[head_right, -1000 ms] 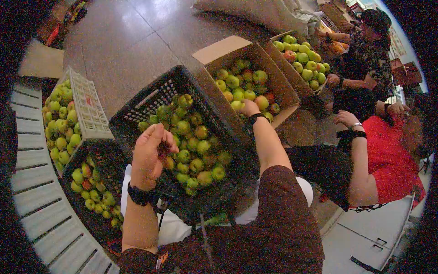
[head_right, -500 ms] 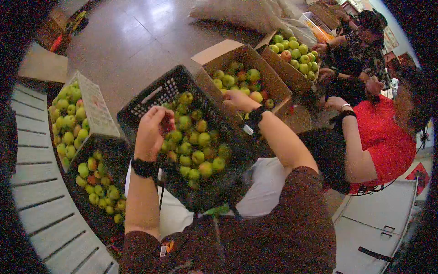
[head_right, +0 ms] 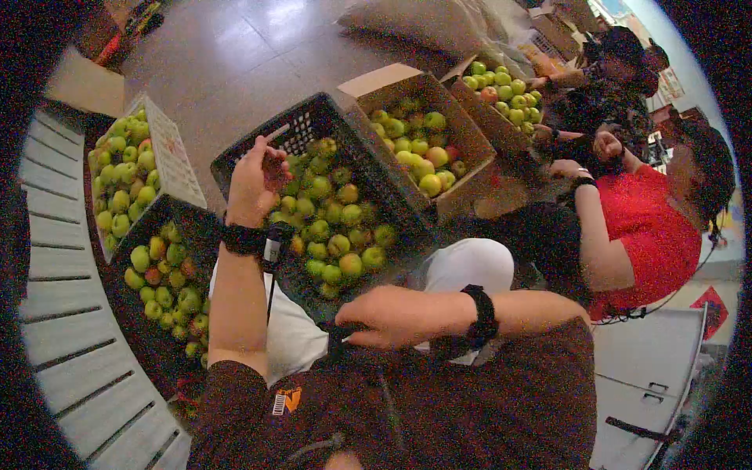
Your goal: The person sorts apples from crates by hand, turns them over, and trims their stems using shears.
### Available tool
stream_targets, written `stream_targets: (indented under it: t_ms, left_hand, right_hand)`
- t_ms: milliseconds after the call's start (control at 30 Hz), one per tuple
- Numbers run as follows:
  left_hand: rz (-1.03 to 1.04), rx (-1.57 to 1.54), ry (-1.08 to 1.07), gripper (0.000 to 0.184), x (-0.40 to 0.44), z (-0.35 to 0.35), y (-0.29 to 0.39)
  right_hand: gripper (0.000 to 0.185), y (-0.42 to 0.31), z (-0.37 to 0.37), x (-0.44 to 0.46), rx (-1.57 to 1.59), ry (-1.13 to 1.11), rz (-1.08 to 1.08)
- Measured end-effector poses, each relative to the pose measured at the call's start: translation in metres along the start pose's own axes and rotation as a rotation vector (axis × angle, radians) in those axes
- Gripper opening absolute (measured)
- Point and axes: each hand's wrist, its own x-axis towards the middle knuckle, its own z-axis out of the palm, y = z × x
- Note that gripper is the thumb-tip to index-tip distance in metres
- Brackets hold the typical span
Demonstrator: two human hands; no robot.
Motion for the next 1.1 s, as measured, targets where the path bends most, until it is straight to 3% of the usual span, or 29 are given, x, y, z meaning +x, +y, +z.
stream_targets:
  t_ms: [133, 233, 433, 667, 900, 1033, 1100]
  left_hand:
    - [-0.002, 0.036, -0.010, 0.031, 0.000, -0.009, -0.004]
    - [-0.016, 0.052, 0.014, 0.032, -0.004, -0.016, -0.006]
    - [-0.004, 0.062, 0.085, 0.034, -0.013, -0.031, -0.004]
    - [-0.024, 0.149, 0.112, 0.036, -0.006, -0.037, -0.011]
    - [-0.121, 0.322, 0.110, 0.035, 0.011, -0.025, -0.040]
    - [-0.280, 0.515, 0.044, 0.032, 0.022, -0.010, -0.072]
    - [-0.391, 0.470, 0.039, 0.029, 0.038, -0.018, -0.087]
  right_hand:
    - [0.028, 0.003, 0.013, 0.008, -0.301, 0.082, 0.112]
    - [0.028, 0.007, 0.013, 0.022, -0.408, 0.159, 0.059]
    - [0.028, 0.041, 0.003, 0.052, -0.503, 0.210, 0.047]
    - [0.017, 0.095, -0.023, 0.087, -0.503, 0.256, 0.177]
    - [0.015, 0.129, -0.032, 0.083, -0.594, 0.263, 0.159]
    - [0.017, 0.137, -0.050, 0.070, -0.615, 0.345, 0.212]
    - [0.019, 0.136, -0.057, 0.064, -0.633, 0.335, 0.297]
